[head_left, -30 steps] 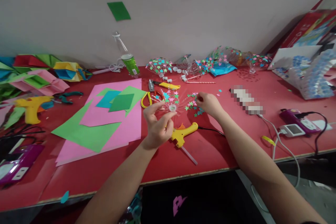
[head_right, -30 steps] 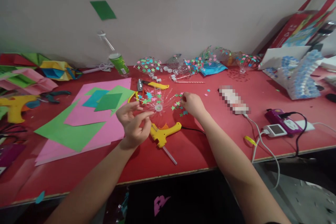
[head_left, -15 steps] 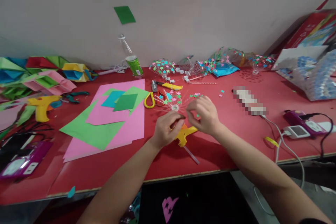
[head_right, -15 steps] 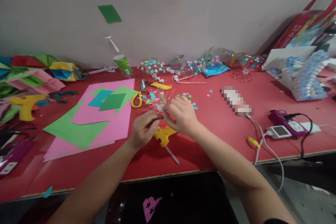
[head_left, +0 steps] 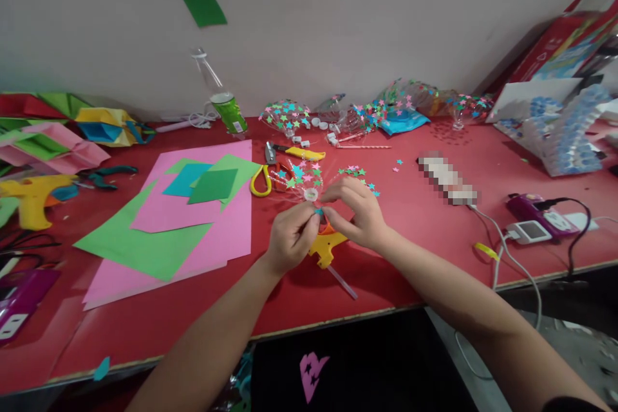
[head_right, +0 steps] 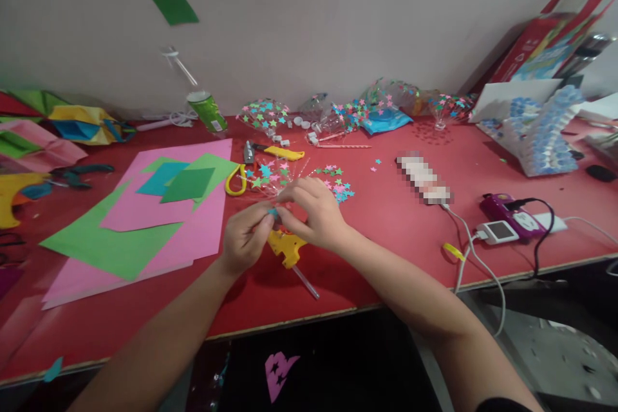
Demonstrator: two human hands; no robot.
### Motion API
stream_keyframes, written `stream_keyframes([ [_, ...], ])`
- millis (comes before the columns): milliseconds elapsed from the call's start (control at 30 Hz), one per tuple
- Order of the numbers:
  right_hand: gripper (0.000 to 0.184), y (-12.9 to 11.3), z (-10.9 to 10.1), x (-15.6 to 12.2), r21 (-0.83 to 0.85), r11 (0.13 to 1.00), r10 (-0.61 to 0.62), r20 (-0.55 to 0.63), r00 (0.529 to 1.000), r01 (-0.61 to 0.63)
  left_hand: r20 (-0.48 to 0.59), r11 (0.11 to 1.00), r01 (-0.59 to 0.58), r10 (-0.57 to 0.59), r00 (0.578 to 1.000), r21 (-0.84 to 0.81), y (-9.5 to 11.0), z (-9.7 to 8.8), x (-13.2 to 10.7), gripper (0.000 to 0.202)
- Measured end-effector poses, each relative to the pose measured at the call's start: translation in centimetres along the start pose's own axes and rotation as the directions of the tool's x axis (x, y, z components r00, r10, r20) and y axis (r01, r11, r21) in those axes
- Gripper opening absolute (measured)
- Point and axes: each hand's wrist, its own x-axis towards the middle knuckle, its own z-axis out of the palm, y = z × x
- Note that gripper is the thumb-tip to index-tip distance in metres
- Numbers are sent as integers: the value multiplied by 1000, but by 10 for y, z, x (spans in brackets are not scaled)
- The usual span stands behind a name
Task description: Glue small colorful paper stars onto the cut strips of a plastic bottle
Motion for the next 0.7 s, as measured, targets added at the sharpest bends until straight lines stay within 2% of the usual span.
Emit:
stream_keyframes([
  [133,15,-1,3,1,87,996,-20,14,1000,19,-45,999,-32,32,998,9,-2,2,2,26],
  [300,16,2,8,1,209,972,102,21,995,-104,-106,983,81,-99,989,-162,-4,6,2,19],
  [333,17,3,5,2,224,966,120,48,992,-128,-117,975,100,-125,985,-200,-5,6,2,18],
  [400,19,2,-4,7,203,966,123,175,977,-158,-148,959,130,-171,974,-251,-8,6,3,19],
  [433,18,1,-10,9,157,973,117,288,951,-167,-169,951,144,-195,966,-273,-9,5,3,19],
  [467,15,-1,-16,11,70,985,113,430,896,-158,-195,940,156,-221,956,-304,-11,4,4,19],
  [500,10,-5,-22,12,-40,991,128,559,820,-127,-216,926,163,-246,945,-341,-13,3,5,19],
  [533,6,-9,-27,13,-136,987,155,674,722,-84,-235,910,165,-268,934,-381,-15,1,6,19],
  [567,8,-13,-29,12,-211,977,187,752,632,-38,-250,894,161,-284,926,-419,-16,-1,6,19],
  [600,17,-17,-29,10,-265,964,207,795,570,20,-261,880,151,-292,920,-450,-18,-2,7,18],
  [667,33,-24,-21,3,-363,921,236,809,538,143,-268,867,133,-290,919,-481,-19,-5,8,18],
  [700,34,-26,-15,0,-399,897,247,809,533,189,-269,866,127,-285,920,-483,-19,-6,8,17],
])
